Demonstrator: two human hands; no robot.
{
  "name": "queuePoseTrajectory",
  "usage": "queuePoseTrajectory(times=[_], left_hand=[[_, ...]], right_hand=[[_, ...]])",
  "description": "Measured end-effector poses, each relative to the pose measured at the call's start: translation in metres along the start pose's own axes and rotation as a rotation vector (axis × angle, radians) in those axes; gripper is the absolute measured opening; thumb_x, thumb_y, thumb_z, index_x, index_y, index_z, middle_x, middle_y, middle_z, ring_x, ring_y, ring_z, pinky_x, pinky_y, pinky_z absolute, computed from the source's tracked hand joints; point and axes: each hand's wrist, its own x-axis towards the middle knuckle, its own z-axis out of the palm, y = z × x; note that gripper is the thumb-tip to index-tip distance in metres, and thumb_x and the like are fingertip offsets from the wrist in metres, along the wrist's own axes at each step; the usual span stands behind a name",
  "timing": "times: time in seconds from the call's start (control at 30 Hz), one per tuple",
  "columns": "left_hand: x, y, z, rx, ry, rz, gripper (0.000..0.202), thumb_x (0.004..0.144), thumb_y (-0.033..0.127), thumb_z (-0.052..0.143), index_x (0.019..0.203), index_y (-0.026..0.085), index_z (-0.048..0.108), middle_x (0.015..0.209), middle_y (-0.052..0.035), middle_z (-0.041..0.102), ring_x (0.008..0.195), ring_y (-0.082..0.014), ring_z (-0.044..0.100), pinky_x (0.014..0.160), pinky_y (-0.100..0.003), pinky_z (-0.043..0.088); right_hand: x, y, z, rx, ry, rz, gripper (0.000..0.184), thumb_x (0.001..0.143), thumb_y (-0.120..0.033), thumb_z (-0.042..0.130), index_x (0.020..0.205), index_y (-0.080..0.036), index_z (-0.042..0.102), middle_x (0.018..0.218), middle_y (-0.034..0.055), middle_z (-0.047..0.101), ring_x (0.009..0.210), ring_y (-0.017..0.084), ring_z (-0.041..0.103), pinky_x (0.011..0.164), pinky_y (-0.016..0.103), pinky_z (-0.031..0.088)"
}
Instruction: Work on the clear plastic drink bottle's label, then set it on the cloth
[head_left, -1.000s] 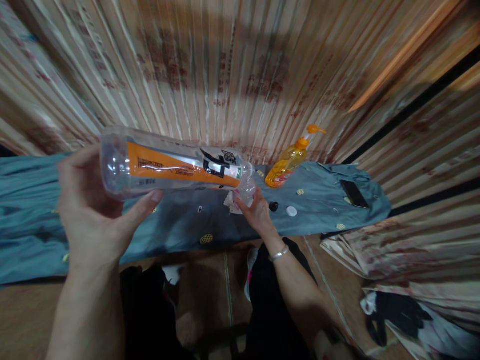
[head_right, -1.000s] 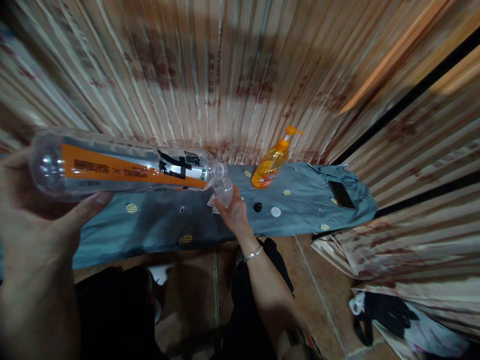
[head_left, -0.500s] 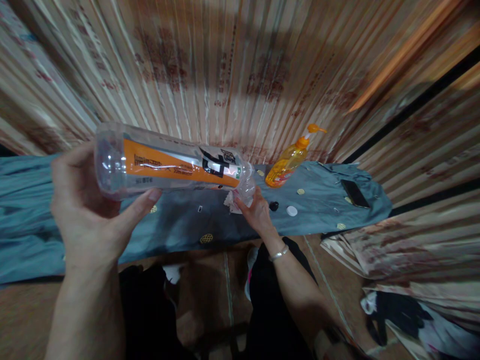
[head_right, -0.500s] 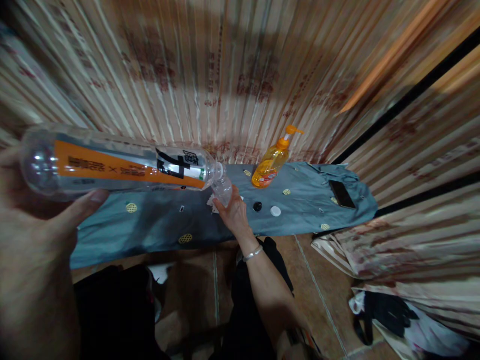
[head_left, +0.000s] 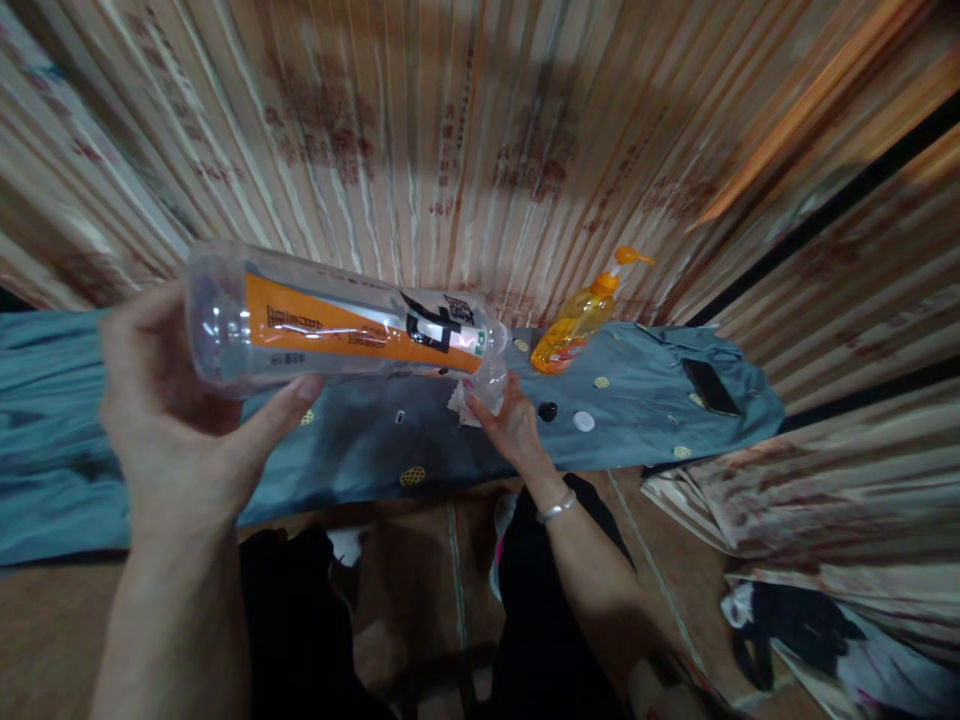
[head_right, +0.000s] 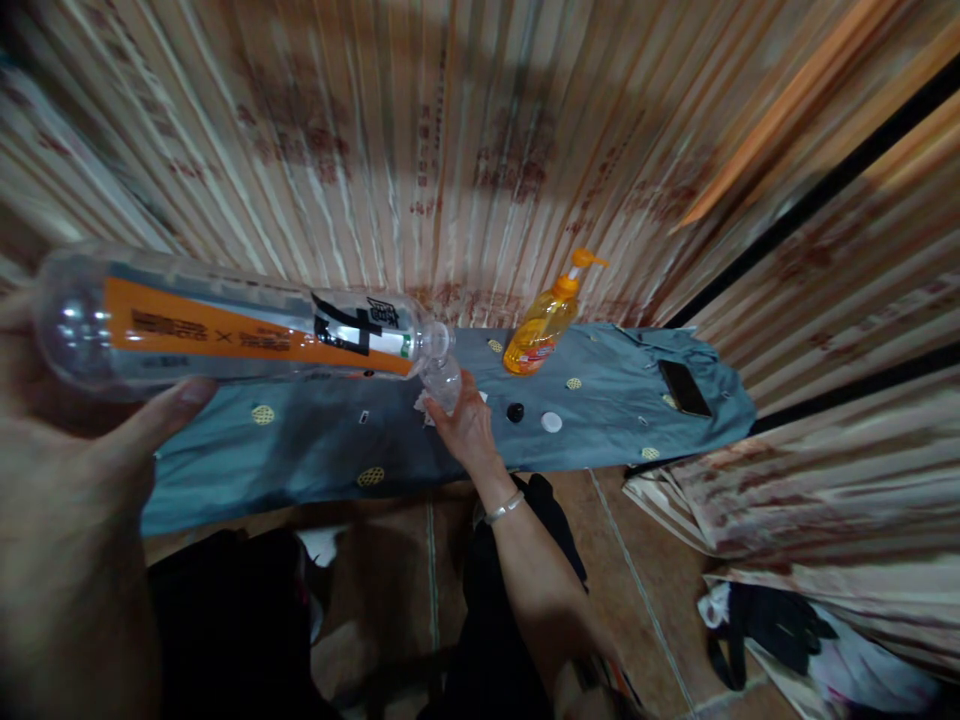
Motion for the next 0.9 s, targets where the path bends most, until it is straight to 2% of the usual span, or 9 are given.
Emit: queuePoseTrajectory(times=[0.17, 0.33, 0.5, 0.7, 0.9], left_hand=[[-0.001, -0.005, 0.007, -0.035, -0.01, 0.055, 0.087, 0.04, 0.043, 0.093, 0.117, 0.022, 0.058, 0.122, -0.0037, 0.065, 0.125, -0.0268, 0.058, 0.118, -0.058, 0.036], [-0.008, -0.029, 0.013, -0.104, 0.093, -0.086, 0.092, 0.034, 0.043, 0.094, 0.116, 0.026, 0.058, 0.123, -0.0035, 0.064, 0.121, -0.027, 0.06, 0.114, -0.056, 0.041], [-0.011, -0.056, 0.011, -0.164, 0.144, -0.254, 0.094, 0.027, 0.042, 0.095, 0.114, 0.028, 0.062, 0.12, -0.0024, 0.065, 0.12, -0.0274, 0.06, 0.118, -0.058, 0.035], [-0.01, -0.053, 0.005, -0.21, 0.184, -0.336, 0.091, 0.022, 0.031, 0.096, 0.108, 0.03, 0.068, 0.112, -0.0014, 0.068, 0.114, -0.0282, 0.062, 0.119, -0.067, 0.027], [-0.009, -0.049, -0.001, -0.181, 0.167, -0.331, 0.092, 0.023, 0.038, 0.096, 0.11, 0.03, 0.068, 0.109, -0.0021, 0.069, 0.109, -0.0276, 0.064, 0.117, -0.067, 0.031]], right_hand=[[-0.001, -0.004, -0.001, 0.023, -0.003, -0.019, 0.059, 0.083, -0.035, 0.071, 0.132, -0.012, 0.046, 0.114, 0.0169, 0.072, 0.102, 0.03, 0.071, 0.086, 0.041, 0.057], [0.001, -0.001, -0.004, 0.019, 0.024, 0.012, 0.058, 0.083, -0.036, 0.071, 0.131, -0.011, 0.048, 0.108, 0.0168, 0.073, 0.096, 0.031, 0.072, 0.081, 0.04, 0.057], [0.004, 0.004, -0.005, 0.016, 0.036, 0.045, 0.055, 0.083, -0.038, 0.071, 0.127, -0.012, 0.05, 0.099, 0.0152, 0.075, 0.09, 0.031, 0.074, 0.076, 0.039, 0.057], [0.006, 0.005, -0.007, -0.004, 0.039, 0.041, 0.056, 0.083, -0.039, 0.07, 0.127, -0.012, 0.05, 0.1, 0.0163, 0.074, 0.092, 0.032, 0.073, 0.076, 0.039, 0.056], [0.006, 0.005, -0.008, -0.015, 0.042, 0.029, 0.058, 0.083, -0.039, 0.07, 0.129, -0.011, 0.049, 0.102, 0.0162, 0.074, 0.092, 0.031, 0.073, 0.076, 0.038, 0.056]])
